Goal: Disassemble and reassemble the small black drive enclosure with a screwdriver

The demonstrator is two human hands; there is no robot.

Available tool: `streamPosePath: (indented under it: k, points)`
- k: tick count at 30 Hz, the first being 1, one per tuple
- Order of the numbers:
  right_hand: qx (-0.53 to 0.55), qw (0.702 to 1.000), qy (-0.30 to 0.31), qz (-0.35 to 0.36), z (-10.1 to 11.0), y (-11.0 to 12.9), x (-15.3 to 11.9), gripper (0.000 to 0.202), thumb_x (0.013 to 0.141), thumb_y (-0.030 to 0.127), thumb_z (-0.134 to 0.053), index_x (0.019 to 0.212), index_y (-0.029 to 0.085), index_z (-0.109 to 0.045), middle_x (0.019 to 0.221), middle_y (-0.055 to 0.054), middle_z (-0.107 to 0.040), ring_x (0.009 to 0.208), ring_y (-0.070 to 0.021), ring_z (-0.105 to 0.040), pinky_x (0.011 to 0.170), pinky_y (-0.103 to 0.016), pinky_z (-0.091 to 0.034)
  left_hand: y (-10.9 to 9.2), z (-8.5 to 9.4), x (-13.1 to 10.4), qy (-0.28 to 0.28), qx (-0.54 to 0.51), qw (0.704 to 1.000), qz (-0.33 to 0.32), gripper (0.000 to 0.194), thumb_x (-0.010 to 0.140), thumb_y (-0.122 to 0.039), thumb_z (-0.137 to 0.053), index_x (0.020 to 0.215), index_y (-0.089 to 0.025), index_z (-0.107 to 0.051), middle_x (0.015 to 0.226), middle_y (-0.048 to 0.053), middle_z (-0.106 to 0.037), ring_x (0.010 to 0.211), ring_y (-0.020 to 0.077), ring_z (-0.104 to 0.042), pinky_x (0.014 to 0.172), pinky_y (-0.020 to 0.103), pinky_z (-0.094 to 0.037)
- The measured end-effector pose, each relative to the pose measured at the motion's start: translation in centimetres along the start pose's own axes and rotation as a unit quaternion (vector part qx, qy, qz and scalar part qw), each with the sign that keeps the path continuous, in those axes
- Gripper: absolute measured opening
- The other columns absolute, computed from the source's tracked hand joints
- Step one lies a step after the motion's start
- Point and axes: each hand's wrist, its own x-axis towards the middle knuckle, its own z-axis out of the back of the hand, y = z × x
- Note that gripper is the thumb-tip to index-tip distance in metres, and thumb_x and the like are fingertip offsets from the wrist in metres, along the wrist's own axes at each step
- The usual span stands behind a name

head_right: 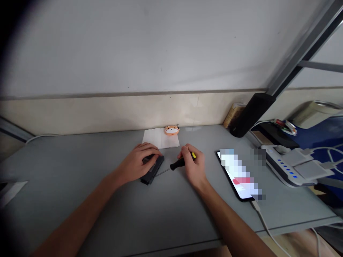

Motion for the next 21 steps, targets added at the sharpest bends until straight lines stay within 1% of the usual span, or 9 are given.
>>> streamPosePath:
  k: [5,14,18,21]
  points:
    - [0.004,1.0,-0.004,0.0,-0.03,0.02,-0.01,0.037,0.085,0.039,-0.05,0.052,0.023,-0.054,0.055,0.0,-0.05,0.057,-0.015,-0.048,0.057,-0.03,-0.04,0.0,-0.01,0.0,-0.001,0.001,1.0,-0.008,0.022,0.098,-0.017,-0.05,0.095,-0.022,-0.071,0.097,0.005,-0.075,0.096,0.0216,-0.068,0.093,0.043,-0.053]
    - [0.011,1.0,0.008,0.006,-0.04,0.02,-0.05,0.037,0.085,0.039,-0.051,0.052,0.022,-0.055,0.054,-0.001,-0.051,0.057,-0.0151,-0.048,0.056,-0.029,-0.039,0.1,-0.04,0.0,0.006,-0.001,1.0,0.004,0.023,0.098,-0.02,-0.05,0.096,-0.023,-0.073,0.098,0.005,-0.075,0.097,0.0217,-0.068,0.095,0.044,-0.052]
    - [0.002,1.0,0.024,0.006,-0.16,0.07,-0.15,0.038,0.086,0.04,-0.051,0.052,0.022,-0.055,0.054,-0.001,-0.052,0.057,-0.0152,-0.049,0.056,-0.029,-0.04,0.1,-0.07,0.01,0.005,-0.002,1.0,0.001,0.023,0.098,-0.019,-0.05,0.095,-0.023,-0.072,0.097,0.005,-0.075,0.096,0.0216,-0.068,0.094,0.043,-0.053]
    - [-0.001,1.0,0.019,0.005,-0.17,0.11,-0.16,0.039,0.085,0.04,-0.051,0.051,0.022,-0.055,0.053,-0.001,-0.052,0.056,-0.0151,-0.048,0.055,-0.03,-0.039,0.04,-0.05,0.02,0.004,0.001,1.0,0.002,0.023,0.098,-0.019,-0.05,0.095,-0.023,-0.072,0.097,0.005,-0.075,0.096,0.0216,-0.068,0.093,0.043,-0.053]
